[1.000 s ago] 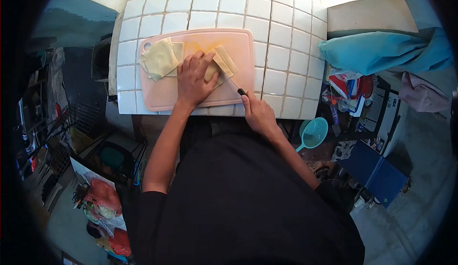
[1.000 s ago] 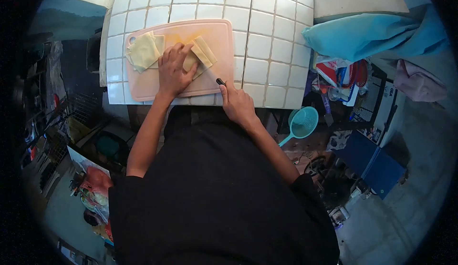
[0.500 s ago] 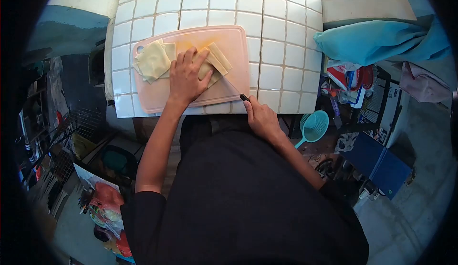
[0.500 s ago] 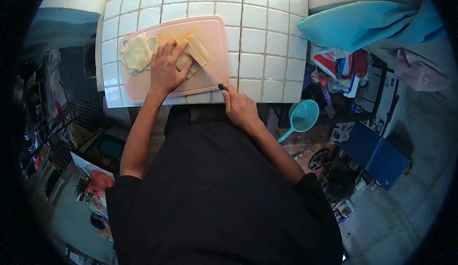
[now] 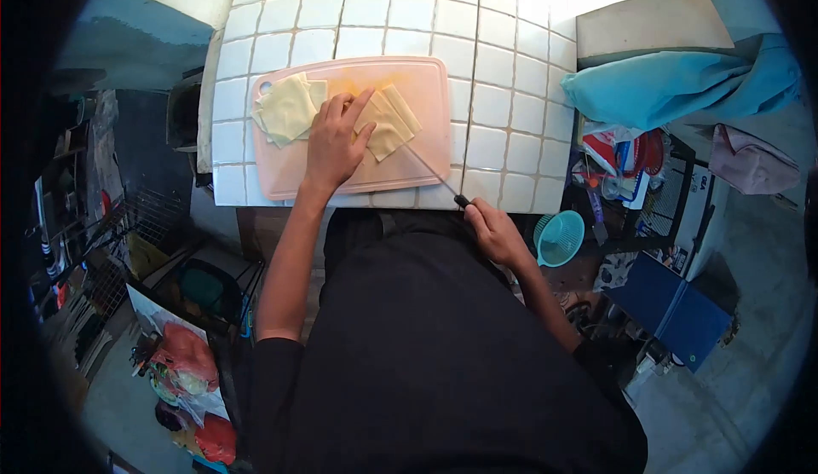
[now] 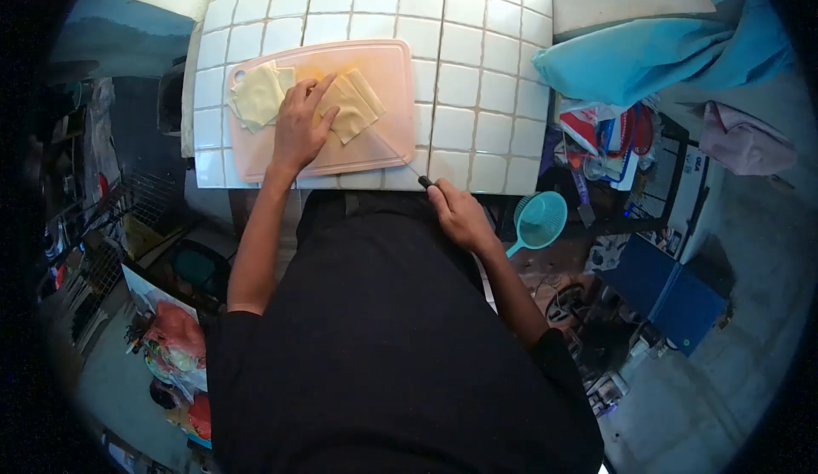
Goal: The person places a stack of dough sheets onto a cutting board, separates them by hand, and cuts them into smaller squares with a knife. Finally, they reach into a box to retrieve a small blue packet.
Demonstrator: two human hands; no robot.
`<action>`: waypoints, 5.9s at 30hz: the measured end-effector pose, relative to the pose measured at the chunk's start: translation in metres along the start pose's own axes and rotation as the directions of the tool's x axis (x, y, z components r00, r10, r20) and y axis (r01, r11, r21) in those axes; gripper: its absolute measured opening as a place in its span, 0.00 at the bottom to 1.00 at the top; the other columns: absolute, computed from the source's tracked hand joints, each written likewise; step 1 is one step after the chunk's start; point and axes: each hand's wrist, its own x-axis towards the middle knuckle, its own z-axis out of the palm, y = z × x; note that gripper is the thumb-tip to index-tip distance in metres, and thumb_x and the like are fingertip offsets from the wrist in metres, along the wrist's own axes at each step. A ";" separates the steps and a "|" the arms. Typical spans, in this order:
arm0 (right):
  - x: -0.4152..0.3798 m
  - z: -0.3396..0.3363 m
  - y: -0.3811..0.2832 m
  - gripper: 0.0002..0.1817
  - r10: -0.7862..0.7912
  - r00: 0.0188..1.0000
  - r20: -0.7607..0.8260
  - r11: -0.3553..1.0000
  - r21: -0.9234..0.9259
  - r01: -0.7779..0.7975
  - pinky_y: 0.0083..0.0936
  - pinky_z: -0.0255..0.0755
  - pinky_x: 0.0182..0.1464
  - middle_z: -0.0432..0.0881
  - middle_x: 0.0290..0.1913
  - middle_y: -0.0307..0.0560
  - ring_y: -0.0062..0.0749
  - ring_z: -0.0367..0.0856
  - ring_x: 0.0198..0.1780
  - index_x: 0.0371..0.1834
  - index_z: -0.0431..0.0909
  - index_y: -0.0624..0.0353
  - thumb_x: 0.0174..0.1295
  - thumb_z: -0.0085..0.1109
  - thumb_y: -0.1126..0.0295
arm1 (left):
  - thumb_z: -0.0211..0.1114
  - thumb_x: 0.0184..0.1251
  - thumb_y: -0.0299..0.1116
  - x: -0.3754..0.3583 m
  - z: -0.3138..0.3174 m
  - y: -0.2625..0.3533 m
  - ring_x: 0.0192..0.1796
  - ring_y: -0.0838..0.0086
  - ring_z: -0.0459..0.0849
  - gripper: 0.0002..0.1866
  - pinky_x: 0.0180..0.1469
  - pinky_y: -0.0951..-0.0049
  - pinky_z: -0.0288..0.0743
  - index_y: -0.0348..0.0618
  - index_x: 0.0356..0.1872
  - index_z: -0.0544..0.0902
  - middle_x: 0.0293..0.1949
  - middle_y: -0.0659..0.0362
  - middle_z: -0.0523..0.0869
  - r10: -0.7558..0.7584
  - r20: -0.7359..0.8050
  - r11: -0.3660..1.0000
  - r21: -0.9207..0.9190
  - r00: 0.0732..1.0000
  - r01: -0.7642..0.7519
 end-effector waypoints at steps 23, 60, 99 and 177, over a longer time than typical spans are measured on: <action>0.060 0.043 -0.067 0.18 -0.060 0.981 -0.182 0.997 0.026 0.066 0.62 0.69 0.43 0.83 0.35 0.67 0.70 0.81 0.41 0.45 0.74 0.60 0.79 0.43 0.55 | 0.80 0.51 0.40 -0.001 -0.007 -0.003 0.58 0.57 0.77 0.34 0.64 0.59 0.72 0.51 0.63 0.82 0.53 0.54 0.78 0.045 0.003 0.999 0.004 0.999 -0.045; 0.015 0.052 -0.040 0.21 0.041 0.980 -0.194 0.982 -0.171 -0.075 0.64 0.74 0.39 0.83 0.29 0.69 0.73 0.82 0.35 0.42 0.71 0.60 0.80 0.39 0.52 | 0.79 0.53 0.47 0.006 -0.010 -0.004 0.54 0.61 0.76 0.29 0.56 0.61 0.76 0.56 0.58 0.85 0.47 0.57 0.77 0.038 0.073 0.987 0.152 0.997 -0.048; 0.043 0.070 -0.075 0.21 0.035 0.967 -0.250 0.998 0.054 -0.023 0.61 0.71 0.43 0.84 0.32 0.68 0.71 0.82 0.40 0.41 0.77 0.60 0.78 0.46 0.51 | 0.78 0.53 0.35 0.020 -0.027 -0.026 0.62 0.55 0.75 0.17 0.65 0.59 0.74 0.50 0.46 0.91 0.58 0.51 0.77 0.315 0.188 0.948 -0.009 0.930 -0.319; 0.091 -0.020 -0.014 0.23 -0.354 0.917 -0.184 0.897 0.210 0.389 0.32 0.66 0.33 0.77 0.25 0.48 0.31 0.73 0.28 0.37 0.78 0.68 0.79 0.50 0.55 | 0.76 0.56 0.36 -0.032 0.029 0.039 0.59 0.59 0.76 0.17 0.58 0.56 0.72 0.43 0.45 0.84 0.52 0.56 0.80 -0.407 -0.327 0.907 -0.038 0.853 0.419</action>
